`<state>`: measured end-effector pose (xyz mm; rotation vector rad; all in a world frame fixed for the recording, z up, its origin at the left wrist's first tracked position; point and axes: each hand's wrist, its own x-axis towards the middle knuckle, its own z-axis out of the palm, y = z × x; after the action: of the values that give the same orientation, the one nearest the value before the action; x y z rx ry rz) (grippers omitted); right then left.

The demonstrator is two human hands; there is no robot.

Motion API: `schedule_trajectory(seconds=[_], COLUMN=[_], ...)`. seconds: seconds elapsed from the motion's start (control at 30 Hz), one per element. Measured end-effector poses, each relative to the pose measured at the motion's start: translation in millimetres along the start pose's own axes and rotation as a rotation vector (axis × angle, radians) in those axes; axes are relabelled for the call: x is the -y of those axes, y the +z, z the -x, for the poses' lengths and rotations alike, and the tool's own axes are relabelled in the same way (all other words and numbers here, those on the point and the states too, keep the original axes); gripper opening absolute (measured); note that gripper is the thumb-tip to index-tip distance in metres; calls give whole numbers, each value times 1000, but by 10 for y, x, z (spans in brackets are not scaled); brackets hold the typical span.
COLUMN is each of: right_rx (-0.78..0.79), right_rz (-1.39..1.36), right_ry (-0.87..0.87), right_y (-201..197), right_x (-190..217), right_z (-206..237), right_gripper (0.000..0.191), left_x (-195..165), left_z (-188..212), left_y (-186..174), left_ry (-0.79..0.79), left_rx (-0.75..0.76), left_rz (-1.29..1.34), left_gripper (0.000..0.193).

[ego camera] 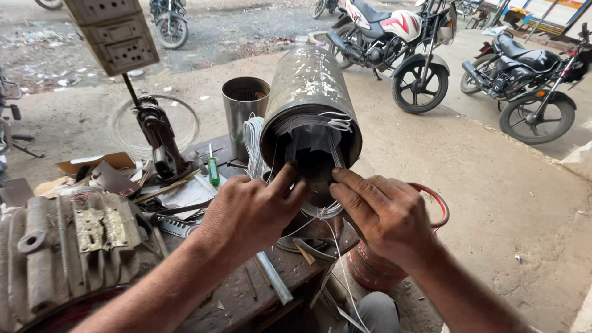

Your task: The person winds white insulated wire into a cylindrical metal housing, repeatedly inserting and adjusting the wire with both hands. They use pliers to cut and secure the wire, then continue winding additional loops into the housing.

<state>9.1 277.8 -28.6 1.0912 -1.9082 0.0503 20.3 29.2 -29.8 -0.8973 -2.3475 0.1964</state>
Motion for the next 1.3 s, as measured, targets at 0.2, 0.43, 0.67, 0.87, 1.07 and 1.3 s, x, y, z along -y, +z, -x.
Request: schedule_trajectory(seconds=[0.2, 0.43, 0.67, 0.87, 1.07, 1.3], right_rx=[39, 2, 8, 51, 51, -12], right_rz=[18, 31, -73, 102, 59, 68], right_ry=[56, 84, -23, -40, 82, 75], right_y=[103, 79, -31, 207, 116, 5], right_x=[-125, -96, -12, -201, -162, 64], right_z=[-99, -110, -129, -190, -271, -305], right_gripper=[18, 27, 31, 16, 28, 15], left_x=[183, 191, 125, 306, 228, 89], left_z=[-112, -90, 2, -158, -252, -36], left_y=[123, 171, 108, 237, 271, 119], left_ry=[0, -64, 54, 53, -114, -196], left_rx=[-6, -104, -178, -199, -71, -497], left_rz=[11, -42, 163, 122, 83, 216], left_gripper=[29, 44, 40, 31, 36, 60])
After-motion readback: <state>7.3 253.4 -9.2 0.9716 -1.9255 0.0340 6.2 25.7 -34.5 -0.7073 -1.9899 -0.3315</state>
